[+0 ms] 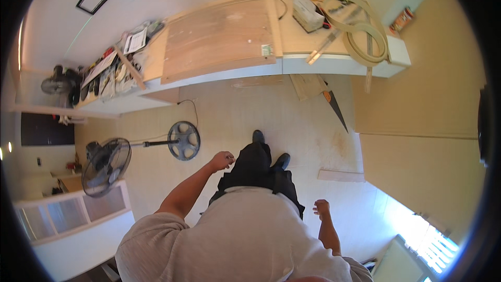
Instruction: The person ties shoelaces, then picks up a thin wooden strip and a utility knife. They score and cut the strip, walk through the room, and adjust a laser level on a tripod. The person continues to handle the cut wood pieces and the knife.
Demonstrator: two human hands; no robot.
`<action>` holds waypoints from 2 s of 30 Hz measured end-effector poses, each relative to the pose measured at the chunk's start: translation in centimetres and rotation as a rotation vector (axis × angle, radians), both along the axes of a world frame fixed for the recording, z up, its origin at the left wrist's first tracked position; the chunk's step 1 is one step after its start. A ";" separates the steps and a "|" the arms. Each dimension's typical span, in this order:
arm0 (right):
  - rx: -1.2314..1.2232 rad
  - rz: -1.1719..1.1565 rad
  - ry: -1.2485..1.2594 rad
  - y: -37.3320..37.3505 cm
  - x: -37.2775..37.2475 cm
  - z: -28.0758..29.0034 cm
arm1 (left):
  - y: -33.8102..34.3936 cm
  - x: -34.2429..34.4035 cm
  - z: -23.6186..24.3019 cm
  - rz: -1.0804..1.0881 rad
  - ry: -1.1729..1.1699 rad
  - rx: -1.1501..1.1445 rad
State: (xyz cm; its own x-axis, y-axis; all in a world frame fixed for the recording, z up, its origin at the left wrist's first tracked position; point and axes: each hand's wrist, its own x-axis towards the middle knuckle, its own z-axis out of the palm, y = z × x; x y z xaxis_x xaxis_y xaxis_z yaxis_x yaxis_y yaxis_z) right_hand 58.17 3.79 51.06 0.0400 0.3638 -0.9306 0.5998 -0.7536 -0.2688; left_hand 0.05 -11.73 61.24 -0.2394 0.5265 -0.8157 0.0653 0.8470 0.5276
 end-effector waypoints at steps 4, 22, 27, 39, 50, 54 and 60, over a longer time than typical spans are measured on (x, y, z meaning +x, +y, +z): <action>-0.031 0.065 -0.052 2.6 0.6 2.1 | -4.0 -0.4 -0.4 0.281 0.046 -0.073; 0.777 0.247 0.423 24.9 -40.0 14.4 | -7.1 -15.7 -1.8 0.543 0.009 -0.109; 0.900 0.162 0.607 27.6 -49.6 21.9 | -2.1 -26.0 0.6 1.052 0.067 0.139; 0.912 0.503 0.711 40.0 -62.2 23.3 | 3.8 -18.5 0.1 0.969 0.030 -0.069; 1.357 1.079 0.585 44.4 -68.5 20.0 | 4.3 -6.9 0.7 0.920 0.110 -0.237; 1.348 1.143 0.553 43.4 -69.8 19.0 | 4.6 -11.8 2.0 1.095 0.417 -0.175; 1.367 1.127 0.437 41.9 -70.8 18.1 | 4.9 -25.4 5.3 1.319 0.862 0.250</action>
State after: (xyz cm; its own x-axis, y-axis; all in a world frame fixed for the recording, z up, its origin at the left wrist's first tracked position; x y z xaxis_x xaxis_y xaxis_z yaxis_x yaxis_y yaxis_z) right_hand -12.64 45.72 69.13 -0.8723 0.4700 0.1349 0.3338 0.7740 -0.5381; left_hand -25.38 -6.79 66.50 -0.9384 -0.3200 -0.1302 -0.2718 0.4511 0.8501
